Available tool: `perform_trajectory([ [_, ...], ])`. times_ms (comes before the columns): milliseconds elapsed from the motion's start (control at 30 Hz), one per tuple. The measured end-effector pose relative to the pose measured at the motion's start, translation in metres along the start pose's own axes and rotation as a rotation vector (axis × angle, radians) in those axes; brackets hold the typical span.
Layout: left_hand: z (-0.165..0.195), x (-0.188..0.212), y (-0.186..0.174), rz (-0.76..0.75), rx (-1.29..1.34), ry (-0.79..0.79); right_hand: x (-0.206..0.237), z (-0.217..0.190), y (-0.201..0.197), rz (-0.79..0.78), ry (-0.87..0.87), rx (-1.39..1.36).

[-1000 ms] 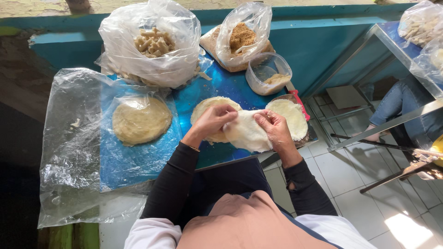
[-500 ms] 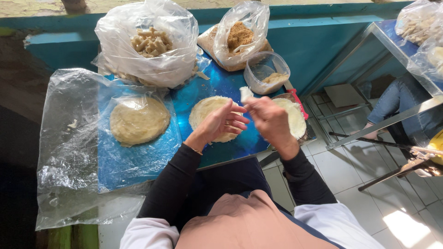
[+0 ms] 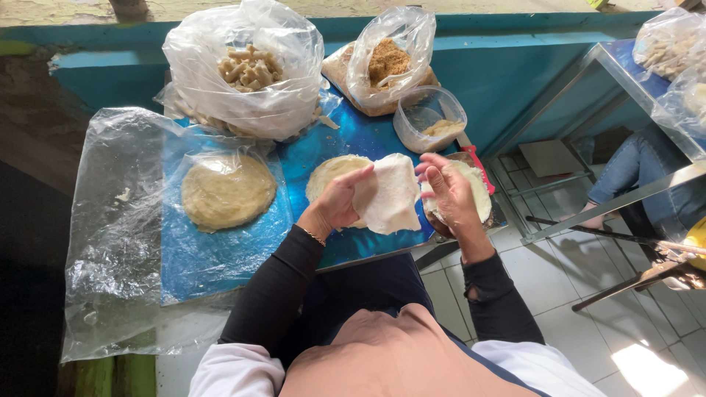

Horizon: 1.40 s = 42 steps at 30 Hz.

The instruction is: The person pinches pieces from a ball of dough and stretches each piece by hand into a thin sheet, then drapes and presses the sheet over a round cake on the table, repeating for several cakes. Bags of dough pieces and a container of powder sit on the table.

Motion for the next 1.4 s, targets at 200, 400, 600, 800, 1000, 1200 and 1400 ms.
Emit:
perform_trajectory([
  [200, -0.002, 0.002, 0.003, -0.064, 0.033, -0.001, 0.006, 0.081, 0.033, -0.185, 0.361, -0.689],
  [400, -0.007, 0.003, -0.002, -0.015, -0.065, -0.055, 0.003, 0.090, 0.011, -0.034, 0.333, -0.759],
  [600, 0.012, 0.009, 0.012, 0.029, -0.408, 0.029, -0.012, 0.026, -0.051, 0.094, 0.062, -0.350],
  [800, 0.033, 0.018, 0.033, 0.018, -0.494, 0.113, -0.042, -0.065, -0.112, 0.128, -0.263, 0.625],
  [1000, 0.049, 0.026, 0.035, 0.097, -0.507, 0.195, 0.002, -0.040, -0.038, -0.014, -0.475, 1.122],
  [1200, 0.049, 0.028, 0.037, 0.096, -0.501, 0.177, 0.029, -0.031, -0.030, 0.146, -0.501, 1.087],
  [1400, 0.058, 0.034, 0.039, 0.122, -0.502, 0.215, 0.043, -0.035, -0.010, 0.083, -0.569, 1.161],
])
Point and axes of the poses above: each hand's wrist, its own x-axis away from the middle knuckle, its own y-axis out of the palm, z = x × y, the point moved 10 cm from there along -x, towards the middle knuckle, and after that the axes turned 1 degree about -z, right-handed, at the moved point
